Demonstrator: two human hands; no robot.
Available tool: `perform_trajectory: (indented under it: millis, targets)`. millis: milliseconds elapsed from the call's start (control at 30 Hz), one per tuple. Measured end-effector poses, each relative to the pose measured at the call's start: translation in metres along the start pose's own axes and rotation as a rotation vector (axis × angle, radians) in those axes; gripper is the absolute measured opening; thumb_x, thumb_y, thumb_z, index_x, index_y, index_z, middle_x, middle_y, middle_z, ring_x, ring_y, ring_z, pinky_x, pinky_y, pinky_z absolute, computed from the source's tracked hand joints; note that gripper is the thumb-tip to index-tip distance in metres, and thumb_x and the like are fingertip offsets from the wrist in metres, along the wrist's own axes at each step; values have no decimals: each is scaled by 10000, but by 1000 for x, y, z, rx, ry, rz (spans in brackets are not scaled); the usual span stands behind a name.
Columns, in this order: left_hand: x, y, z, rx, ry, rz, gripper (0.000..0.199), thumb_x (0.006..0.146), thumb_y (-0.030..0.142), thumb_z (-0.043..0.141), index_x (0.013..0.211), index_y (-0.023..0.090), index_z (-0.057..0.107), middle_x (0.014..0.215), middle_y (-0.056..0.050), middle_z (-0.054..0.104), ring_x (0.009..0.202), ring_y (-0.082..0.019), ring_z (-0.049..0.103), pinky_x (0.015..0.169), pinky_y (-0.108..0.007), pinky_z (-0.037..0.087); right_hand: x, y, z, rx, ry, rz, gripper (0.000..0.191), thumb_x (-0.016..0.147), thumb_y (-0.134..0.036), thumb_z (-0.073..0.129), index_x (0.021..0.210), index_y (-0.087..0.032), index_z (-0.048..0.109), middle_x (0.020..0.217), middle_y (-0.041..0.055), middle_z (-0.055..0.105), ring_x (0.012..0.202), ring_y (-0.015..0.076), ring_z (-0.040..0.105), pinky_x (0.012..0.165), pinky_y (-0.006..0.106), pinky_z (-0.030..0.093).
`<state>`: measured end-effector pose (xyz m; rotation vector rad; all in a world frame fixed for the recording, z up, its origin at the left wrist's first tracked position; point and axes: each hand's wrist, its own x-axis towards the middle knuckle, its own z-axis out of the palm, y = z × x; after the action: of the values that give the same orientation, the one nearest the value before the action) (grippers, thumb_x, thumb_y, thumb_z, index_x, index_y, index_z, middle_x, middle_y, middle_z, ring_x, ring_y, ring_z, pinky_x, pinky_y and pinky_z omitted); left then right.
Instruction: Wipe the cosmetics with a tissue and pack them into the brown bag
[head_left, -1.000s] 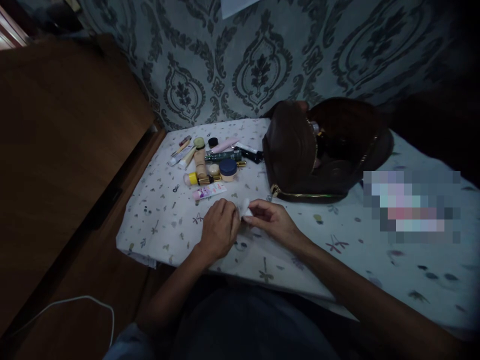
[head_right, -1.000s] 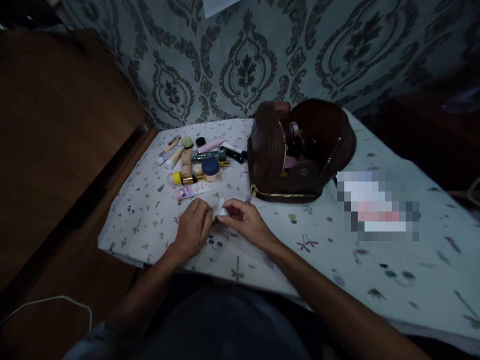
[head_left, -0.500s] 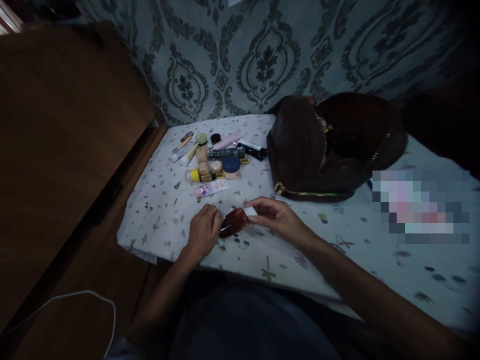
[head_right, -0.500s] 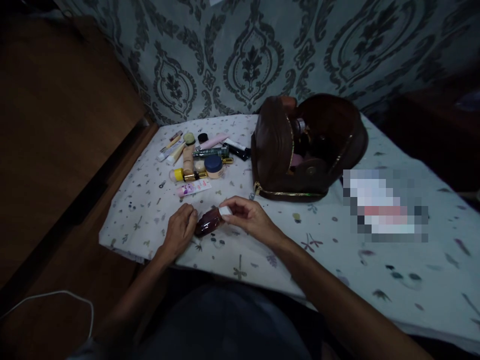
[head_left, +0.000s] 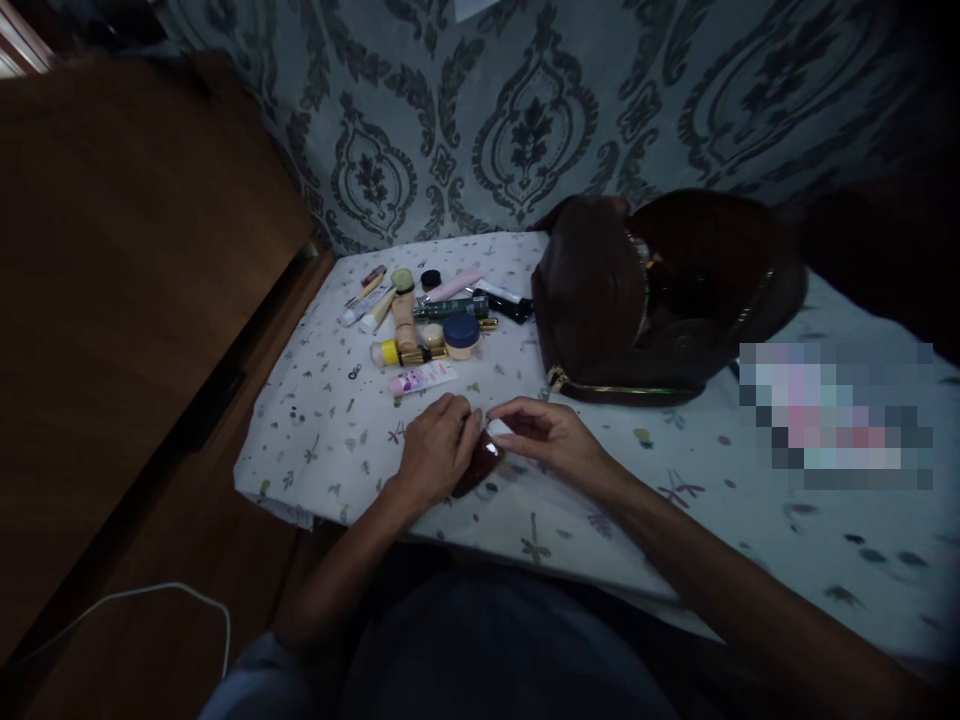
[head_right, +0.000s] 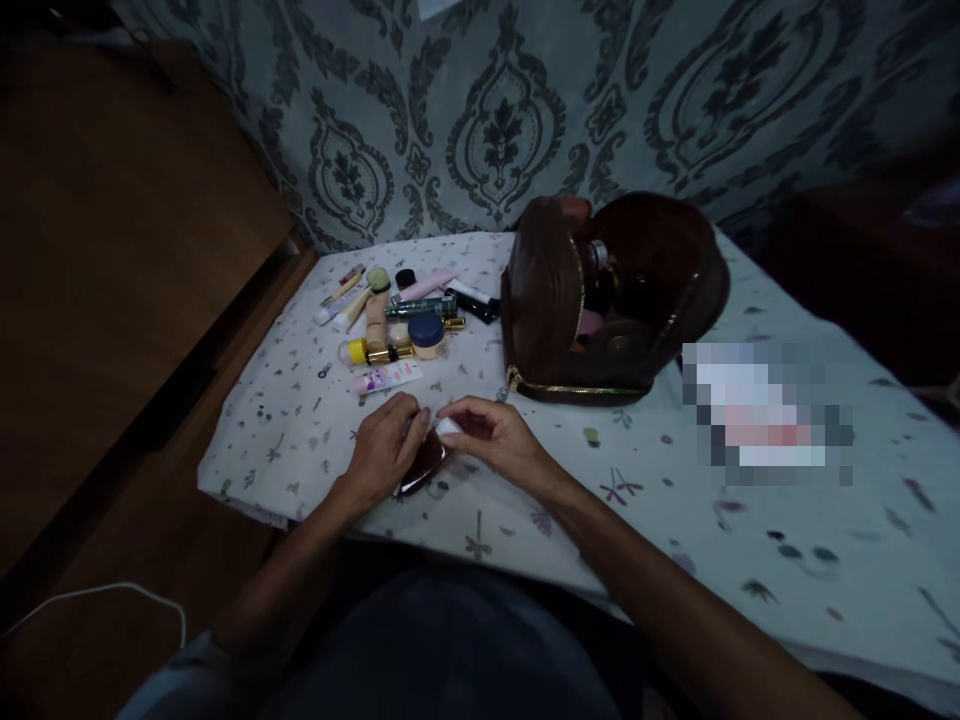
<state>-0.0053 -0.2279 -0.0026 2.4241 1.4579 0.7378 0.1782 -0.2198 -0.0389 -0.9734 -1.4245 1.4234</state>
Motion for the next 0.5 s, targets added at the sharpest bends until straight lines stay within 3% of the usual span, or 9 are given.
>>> perform_trajectory:
  millis: [267, 500]
  targets:
    - [-4, 2, 1, 31, -106, -14, 254, 1011, 324, 352, 898, 204, 545, 853, -28, 610, 809, -174, 582, 743, -288, 437, 0, 1, 1, 12, 1, -9, 359, 693, -454, 790, 895, -179, 678, 883, 37, 689, 828, 174, 636, 800, 322, 524]
    - [-22, -15, -1, 3, -122, -126, 345, 1023, 334, 302, 782, 206, 512, 758, -9, 587, 724, -163, 571, 682, -277, 395, 1, 0, -2, 3, 52, -40, 328, 727, -457, 762, 882, -182, 672, 878, 38, 680, 825, 175, 630, 798, 328, 520]
